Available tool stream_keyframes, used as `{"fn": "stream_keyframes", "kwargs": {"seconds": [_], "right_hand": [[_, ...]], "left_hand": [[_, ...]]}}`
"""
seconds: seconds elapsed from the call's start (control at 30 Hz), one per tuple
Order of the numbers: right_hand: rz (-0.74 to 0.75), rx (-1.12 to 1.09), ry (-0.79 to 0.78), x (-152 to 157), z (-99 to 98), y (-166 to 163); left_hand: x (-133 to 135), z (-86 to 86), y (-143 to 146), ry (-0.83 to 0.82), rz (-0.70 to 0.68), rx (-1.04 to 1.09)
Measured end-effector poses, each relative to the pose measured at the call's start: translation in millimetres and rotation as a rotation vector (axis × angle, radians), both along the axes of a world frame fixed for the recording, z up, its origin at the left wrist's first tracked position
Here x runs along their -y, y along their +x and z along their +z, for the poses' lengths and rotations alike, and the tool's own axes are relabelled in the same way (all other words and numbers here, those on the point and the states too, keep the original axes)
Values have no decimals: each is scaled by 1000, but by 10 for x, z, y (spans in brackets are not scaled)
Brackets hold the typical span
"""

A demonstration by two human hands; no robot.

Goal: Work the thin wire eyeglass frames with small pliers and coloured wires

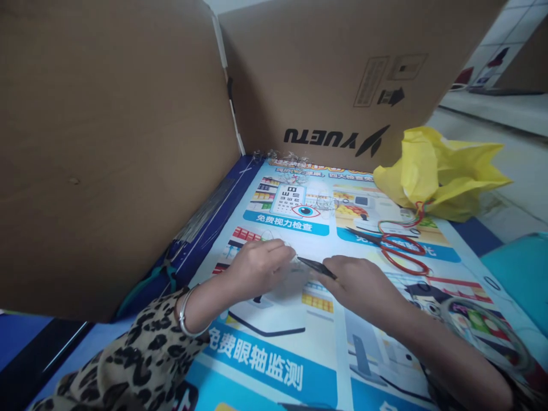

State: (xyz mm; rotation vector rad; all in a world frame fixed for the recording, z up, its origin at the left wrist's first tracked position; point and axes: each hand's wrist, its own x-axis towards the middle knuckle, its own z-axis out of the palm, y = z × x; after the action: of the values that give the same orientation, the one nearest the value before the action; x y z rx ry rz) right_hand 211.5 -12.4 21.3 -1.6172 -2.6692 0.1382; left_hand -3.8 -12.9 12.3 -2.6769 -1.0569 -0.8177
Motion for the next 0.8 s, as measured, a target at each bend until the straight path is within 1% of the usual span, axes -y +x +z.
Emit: {"fn": "stream_keyframes", "kwargs": {"seconds": [0.07, 0.2, 0.37, 0.6, 0.8], "right_hand": [[-20, -31, -34, -5, 4, 3], [-54, -48, -19, 2, 26, 4], [-59, -38, -33, 18, 27, -26], [-72, -18, -51, 41, 2, -79], [-74, -19, -40, 42, -17, -91]], "left_hand": [[-9, -21, 3, 44, 21, 24], [-15, -38, 11, 99, 38, 35], [3, -74, 33, 131, 65, 10], [6, -171, 58, 164, 102, 50], [15, -146, 81, 178, 114, 74]]}}
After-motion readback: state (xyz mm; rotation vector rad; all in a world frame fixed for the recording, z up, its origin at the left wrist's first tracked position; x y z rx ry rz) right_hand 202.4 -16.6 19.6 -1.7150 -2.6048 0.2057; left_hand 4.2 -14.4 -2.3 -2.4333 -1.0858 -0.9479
